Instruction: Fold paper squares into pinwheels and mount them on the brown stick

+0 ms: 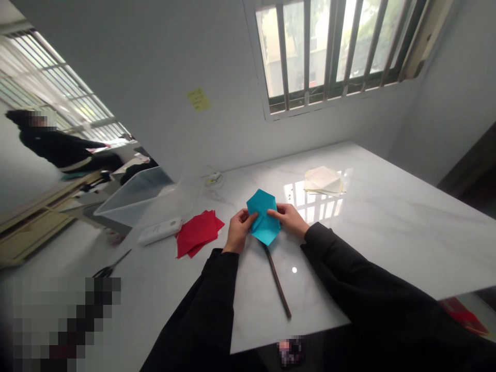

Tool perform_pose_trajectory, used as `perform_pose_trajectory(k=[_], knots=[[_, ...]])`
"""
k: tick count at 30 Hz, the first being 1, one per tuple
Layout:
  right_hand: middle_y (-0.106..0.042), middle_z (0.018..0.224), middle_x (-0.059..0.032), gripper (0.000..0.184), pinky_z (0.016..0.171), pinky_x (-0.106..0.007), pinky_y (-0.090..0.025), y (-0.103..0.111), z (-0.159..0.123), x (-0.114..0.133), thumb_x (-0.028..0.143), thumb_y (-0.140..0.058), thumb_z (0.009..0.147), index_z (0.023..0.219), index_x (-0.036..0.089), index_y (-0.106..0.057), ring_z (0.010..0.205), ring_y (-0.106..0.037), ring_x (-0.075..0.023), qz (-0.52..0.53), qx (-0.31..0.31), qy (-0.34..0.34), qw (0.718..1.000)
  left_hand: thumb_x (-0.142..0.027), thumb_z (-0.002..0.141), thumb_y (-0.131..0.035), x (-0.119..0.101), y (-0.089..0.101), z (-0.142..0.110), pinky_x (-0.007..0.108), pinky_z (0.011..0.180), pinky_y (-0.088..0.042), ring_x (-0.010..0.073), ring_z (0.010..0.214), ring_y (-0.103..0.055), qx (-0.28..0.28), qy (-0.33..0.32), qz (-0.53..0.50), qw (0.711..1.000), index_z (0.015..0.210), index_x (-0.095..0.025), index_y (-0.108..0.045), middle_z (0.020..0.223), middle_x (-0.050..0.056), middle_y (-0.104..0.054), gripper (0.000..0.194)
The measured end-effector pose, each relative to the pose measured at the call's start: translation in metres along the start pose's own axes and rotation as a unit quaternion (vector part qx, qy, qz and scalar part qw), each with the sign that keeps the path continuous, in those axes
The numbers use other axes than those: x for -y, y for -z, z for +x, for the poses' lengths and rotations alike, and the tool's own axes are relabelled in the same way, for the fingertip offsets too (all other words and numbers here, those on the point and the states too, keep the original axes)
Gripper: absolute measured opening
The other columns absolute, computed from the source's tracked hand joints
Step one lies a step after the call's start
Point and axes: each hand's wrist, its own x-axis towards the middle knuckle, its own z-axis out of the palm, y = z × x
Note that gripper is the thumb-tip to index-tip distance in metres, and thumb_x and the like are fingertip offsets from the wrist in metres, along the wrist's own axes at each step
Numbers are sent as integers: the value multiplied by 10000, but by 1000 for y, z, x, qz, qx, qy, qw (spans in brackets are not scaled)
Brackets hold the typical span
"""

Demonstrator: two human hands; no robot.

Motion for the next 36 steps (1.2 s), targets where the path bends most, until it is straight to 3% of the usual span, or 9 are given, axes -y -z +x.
perform_pose_trajectory(k=[5,13,19,23,27,30,33,36], knots=[[-829,1036,-87,529,835,-399,-607,-3,0,2,640,-867,745,1018,191,-810,926,-768,-293,-32,-13,15,999,-522,672,-967,-4,-2,-4,388,928,-587,259,950,-764,28,14,-2,999,1030,-162,-805,1052,108,-826,533],[-801,822,-74,456,656,-348,-547,-3,-3,4,628,-863,740,813,181,-805,707,-700,-237,-99,-2,1,995,-546,659,-972,-5,0,-6,393,861,-606,273,893,-777,29,26,14,999,995,-181,-825,1011,107,-831,518],[-787,782,-74,448,629,-337,-540,-2,-1,0,614,-876,726,762,175,-801,685,-694,-233,-117,-16,-5,993,-562,630,-984,-7,-2,-8,396,839,-612,282,889,-776,43,20,22,999,981,-179,-823,996,111,-829,544],[-812,857,-97,472,684,-350,-577,-1,0,-3,607,-886,721,845,155,-825,756,-733,-256,-112,-21,-24,993,-574,667,-960,-6,-3,-7,369,836,-604,250,871,-760,54,21,19,998,1005,-176,-806,997,107,-821,544],[-834,1001,-117,514,814,-395,-622,4,2,-3,596,-911,706,970,162,-834,873,-770,-278,-40,-59,-29,997,-548,764,-887,-6,-1,-4,272,633,-531,157,683,-673,25,1,19,1000,1204,-198,-745,851,47,-767,580],[-830,1026,-131,535,841,-420,-636,11,6,-6,598,-938,677,964,162,-819,896,-774,-288,15,-111,-28,993,-383,803,-827,-10,0,-6,257,656,-541,117,694,-670,35,-31,23,999,1386,-258,-658,1062,54,-766,620],[-826,1022,-140,511,831,-427,-647,17,10,-10,594,-950,666,912,170,-802,891,-775,-300,46,-143,-26,988,-258,744,-825,-13,-1,-10,261,706,-558,107,719,-691,78,-52,60,994,1341,-268,-686,1177,69,-737,613],[-825,1041,-143,491,844,-438,-653,21,12,-12,594,-944,676,903,185,-797,908,-779,-314,52,-130,-19,990,-296,724,-877,-14,-3,-13,254,691,-549,112,723,-688,93,-54,91,990,1210,-247,-763,1167,74,-731,501]])
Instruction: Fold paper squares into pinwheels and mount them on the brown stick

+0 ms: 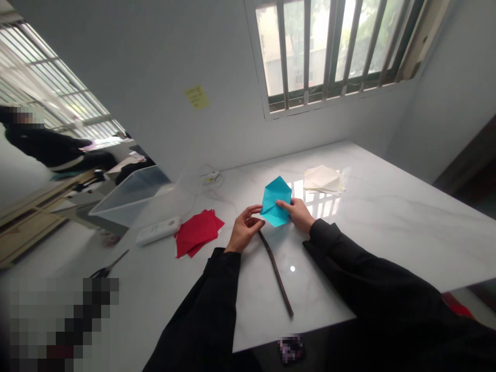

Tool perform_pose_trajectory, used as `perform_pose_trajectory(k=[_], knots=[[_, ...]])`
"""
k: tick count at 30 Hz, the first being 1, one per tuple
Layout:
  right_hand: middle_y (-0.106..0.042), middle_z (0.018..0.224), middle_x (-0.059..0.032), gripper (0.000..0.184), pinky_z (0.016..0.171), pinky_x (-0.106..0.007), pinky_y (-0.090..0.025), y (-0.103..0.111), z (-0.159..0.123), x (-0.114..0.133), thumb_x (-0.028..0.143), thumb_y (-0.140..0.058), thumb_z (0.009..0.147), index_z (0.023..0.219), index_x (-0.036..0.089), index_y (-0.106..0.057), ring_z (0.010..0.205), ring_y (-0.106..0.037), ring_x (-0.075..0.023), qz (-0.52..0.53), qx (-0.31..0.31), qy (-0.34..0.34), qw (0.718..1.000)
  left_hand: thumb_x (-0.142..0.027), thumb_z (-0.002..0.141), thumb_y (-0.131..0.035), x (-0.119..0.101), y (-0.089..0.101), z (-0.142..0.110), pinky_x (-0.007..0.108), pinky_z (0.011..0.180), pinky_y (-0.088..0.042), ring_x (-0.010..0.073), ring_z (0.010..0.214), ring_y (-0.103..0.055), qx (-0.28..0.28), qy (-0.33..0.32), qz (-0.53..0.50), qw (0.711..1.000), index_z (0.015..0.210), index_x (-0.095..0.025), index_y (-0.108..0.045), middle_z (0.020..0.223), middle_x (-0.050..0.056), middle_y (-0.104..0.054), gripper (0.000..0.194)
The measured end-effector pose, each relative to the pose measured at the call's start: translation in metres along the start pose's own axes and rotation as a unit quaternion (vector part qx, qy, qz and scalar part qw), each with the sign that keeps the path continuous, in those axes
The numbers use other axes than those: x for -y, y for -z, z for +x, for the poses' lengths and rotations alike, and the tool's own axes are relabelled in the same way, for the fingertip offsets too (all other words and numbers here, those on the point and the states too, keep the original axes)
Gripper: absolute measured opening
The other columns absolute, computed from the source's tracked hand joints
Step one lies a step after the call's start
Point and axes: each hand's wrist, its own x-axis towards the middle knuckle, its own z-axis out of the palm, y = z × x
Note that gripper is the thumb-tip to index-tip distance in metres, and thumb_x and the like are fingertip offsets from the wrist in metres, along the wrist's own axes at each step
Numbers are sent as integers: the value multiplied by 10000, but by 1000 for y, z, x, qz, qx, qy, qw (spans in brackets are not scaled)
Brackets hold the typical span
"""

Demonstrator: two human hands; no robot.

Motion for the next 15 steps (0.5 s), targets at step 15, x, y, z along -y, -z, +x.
perform_pose_trajectory(k=[15], knots=[[-831,1028,-132,461,864,-409,-611,-4,-9,11,528,-896,751,984,137,-817,899,-766,-282,-104,55,12,993,-436,745,-925,4,-4,2,291,712,-574,169,746,-720,-15,0,-14,1000,1240,-215,-737,961,58,-770,574]])
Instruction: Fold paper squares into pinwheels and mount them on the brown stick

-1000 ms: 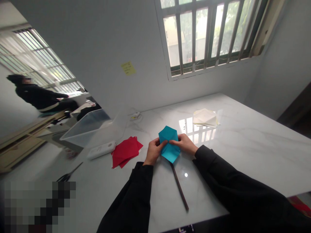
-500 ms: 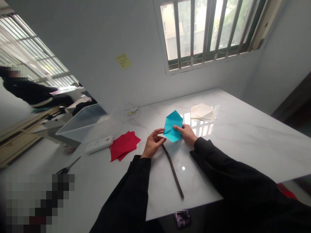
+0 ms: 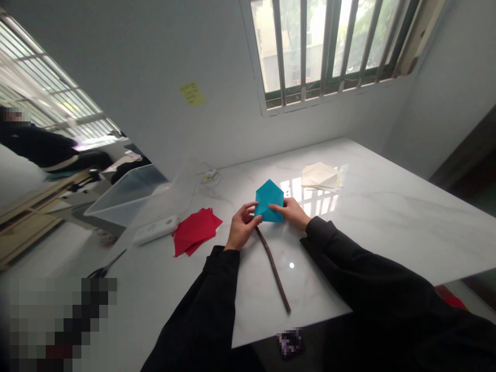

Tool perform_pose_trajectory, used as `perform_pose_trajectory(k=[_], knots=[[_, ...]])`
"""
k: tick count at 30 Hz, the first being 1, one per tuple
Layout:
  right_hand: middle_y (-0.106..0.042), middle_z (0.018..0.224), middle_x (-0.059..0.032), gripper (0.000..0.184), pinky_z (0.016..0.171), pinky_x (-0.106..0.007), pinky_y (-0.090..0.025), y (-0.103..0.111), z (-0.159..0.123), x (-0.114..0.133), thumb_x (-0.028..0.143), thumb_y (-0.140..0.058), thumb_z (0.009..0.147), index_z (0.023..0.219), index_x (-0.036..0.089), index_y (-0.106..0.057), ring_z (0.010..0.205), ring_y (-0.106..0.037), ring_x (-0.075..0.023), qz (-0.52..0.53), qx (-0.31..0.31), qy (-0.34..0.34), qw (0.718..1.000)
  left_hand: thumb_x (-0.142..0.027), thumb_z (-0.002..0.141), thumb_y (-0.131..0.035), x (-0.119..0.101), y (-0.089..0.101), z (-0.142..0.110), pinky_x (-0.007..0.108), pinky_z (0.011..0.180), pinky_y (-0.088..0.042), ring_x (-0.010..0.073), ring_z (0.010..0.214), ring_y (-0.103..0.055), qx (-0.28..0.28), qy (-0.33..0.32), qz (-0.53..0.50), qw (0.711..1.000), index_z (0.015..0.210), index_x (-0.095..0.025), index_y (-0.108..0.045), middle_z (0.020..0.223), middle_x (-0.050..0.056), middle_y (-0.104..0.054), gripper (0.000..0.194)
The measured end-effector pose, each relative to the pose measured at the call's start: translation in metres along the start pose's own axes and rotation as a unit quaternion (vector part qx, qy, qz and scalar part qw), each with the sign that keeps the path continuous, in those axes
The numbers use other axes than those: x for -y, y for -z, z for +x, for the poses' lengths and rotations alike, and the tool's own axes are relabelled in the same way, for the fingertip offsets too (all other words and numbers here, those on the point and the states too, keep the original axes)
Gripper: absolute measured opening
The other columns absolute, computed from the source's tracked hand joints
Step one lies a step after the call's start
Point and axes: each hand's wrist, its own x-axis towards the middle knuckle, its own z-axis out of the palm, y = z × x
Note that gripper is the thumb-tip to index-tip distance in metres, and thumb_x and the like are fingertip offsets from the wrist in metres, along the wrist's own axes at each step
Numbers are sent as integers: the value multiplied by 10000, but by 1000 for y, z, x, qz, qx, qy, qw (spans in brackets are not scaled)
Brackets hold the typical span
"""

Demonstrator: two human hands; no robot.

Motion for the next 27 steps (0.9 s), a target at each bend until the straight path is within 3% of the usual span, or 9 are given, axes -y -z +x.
perform_pose_trajectory(k=[3,7,14,17,21,27], knots=[[-829,1009,-132,468,877,-416,-608,0,0,0,531,-875,767,995,125,-820,912,-764,-290,-24,21,4,999,-400,730,-947,1,0,1,269,723,-577,153,753,-721,3,3,-25,1000,1545,-247,-523,982,37,-767,930],[-820,955,-114,461,838,-392,-596,0,0,0,538,-858,768,958,120,-822,871,-750,-276,-69,54,7,996,-415,693,-982,4,1,2,303,819,-613,180,812,-747,12,26,-49,998,1622,-196,-396,914,25,-781,1120],[-797,974,-97,567,805,-369,-565,-2,-2,2,680,-791,820,1000,143,-797,845,-712,-248,-49,113,23,992,-476,658,-997,7,1,3,384,874,-653,253,896,-785,7,41,-45,998,1415,-149,-573,1019,104,-822,928],[-761,890,-74,617,728,-335,-522,-3,-4,7,744,-750,826,981,148,-770,763,-652,-206,-42,111,29,993,-497,687,-976,7,2,4,399,899,-654,262,929,-789,1,35,-41,999,1358,-147,-604,1062,122,-821,843],[-618,682,-14,622,621,-297,-413,-3,-6,12,770,-763,775,802,152,-703,641,-502,-148,-91,96,42,990,-519,687,-970,8,2,5,394,883,-650,270,942,-787,-10,37,-39,998,1325,-139,-622,1087,139,-817,820],[-589,674,-7,628,618,-301,-381,-4,-7,13,772,-752,761,803,148,-694,636,-466,-143,-107,94,38,989,-514,685,-967,9,3,6,387,872,-642,269,934,-783,-10,43,-40,998,1206,-125,-675,1076,147,-816,713]])
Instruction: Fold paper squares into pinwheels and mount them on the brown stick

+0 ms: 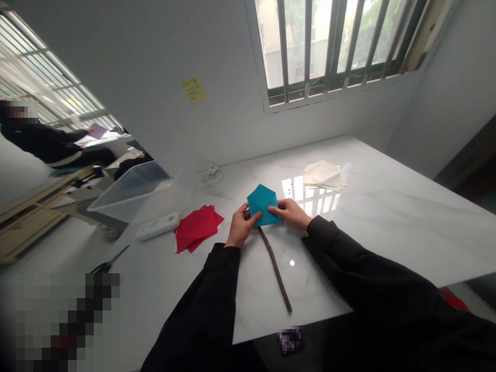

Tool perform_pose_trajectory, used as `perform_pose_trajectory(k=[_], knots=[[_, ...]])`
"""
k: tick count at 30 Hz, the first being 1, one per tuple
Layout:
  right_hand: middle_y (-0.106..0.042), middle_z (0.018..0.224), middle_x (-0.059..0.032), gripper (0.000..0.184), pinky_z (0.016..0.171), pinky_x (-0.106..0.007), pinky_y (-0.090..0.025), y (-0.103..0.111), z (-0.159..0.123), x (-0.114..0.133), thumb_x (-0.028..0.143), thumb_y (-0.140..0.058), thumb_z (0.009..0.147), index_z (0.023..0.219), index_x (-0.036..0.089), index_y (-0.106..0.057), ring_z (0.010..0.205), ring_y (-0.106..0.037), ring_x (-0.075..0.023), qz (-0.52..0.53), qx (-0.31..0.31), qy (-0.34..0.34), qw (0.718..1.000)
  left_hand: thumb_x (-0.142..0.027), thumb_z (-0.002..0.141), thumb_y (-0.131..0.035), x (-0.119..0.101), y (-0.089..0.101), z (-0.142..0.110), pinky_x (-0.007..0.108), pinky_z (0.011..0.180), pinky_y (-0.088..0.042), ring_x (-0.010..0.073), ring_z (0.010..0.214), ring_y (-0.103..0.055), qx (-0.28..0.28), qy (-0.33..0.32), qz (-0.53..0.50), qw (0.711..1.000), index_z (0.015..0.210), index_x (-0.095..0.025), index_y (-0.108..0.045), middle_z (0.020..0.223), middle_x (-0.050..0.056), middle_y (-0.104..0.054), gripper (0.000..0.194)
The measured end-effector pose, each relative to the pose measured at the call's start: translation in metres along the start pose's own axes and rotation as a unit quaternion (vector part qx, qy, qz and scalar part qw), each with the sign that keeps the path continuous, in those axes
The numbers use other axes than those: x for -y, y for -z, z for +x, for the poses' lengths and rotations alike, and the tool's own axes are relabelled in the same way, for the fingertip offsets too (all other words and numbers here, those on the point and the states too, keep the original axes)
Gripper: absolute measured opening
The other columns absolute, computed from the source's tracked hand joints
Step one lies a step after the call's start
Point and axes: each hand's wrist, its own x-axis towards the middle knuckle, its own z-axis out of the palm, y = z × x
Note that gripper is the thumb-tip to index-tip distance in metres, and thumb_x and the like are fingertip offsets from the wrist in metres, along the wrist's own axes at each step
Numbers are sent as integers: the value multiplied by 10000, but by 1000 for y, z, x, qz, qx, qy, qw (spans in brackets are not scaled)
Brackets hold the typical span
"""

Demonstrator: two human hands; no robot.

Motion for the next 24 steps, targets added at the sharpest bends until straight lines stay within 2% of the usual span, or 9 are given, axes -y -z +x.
perform_pose_trajectory(k=[7,10,13,16,19,21,24], knots=[[-632,706,-22,598,614,-294,-390,2,0,-2,735,-756,809,862,140,-742,642,-506,-149,-10,10,-2,1000,-507,673,-974,0,1,0,409,893,-641,285,963,-783,-10,1,-10,1000,1235,-129,-672,1051,142,-818,741],[-705,787,-53,564,643,-305,-434,2,0,-5,691,-794,794,905,139,-778,687,-570,-173,-29,29,-3,999,-499,655,-981,1,1,2,406,893,-639,288,966,-782,-23,3,-11,1000,1222,-136,-674,1043,139,-817,740],[-740,827,-75,531,685,-330,-487,1,1,-9,666,-799,789,892,144,-790,748,-630,-216,-46,14,0,999,-463,655,-979,1,1,3,392,886,-637,280,962,-776,-21,9,-12,1000,1213,-139,-669,1035,134,-811,716],[-738,818,-77,515,690,-337,-507,1,2,-10,655,-787,806,885,146,-789,762,-645,-231,-61,19,4,998,-386,661,-968,-1,2,1,351,829,-634,253,931,-767,-35,3,-1,999,1324,-157,-626,1057,117,-790,781],[-728,806,-73,514,684,-332,-506,3,2,-10,648,-775,819,891,140,-781,750,-630,-219,-68,43,4,997,-313,710,-908,-4,2,0,298,762,-618,200,880,-751,-70,-26,20,997,1489,-229,-542,1149,89,-739,865],[-711,786,-62,517,672,-319,-488,4,3,-11,647,-760,828,884,134,-770,725,-604,-197,-74,56,2,996,-284,739,-859,-6,1,-1,266,713,-599,166,832,-734,-73,-44,30,996,1496,-263,-549,1188,73,-705,819],[-665,747,-36,510,644,-295,-433,5,4,-13,640,-743,841,851,130,-750,683,-544,-161,-87,62,8,994,-279,748,-821,-8,0,-2,217,619,-532,114,727,-665,-61,-60,44,995,1284,-225,-680,1137,54,-695,557]])
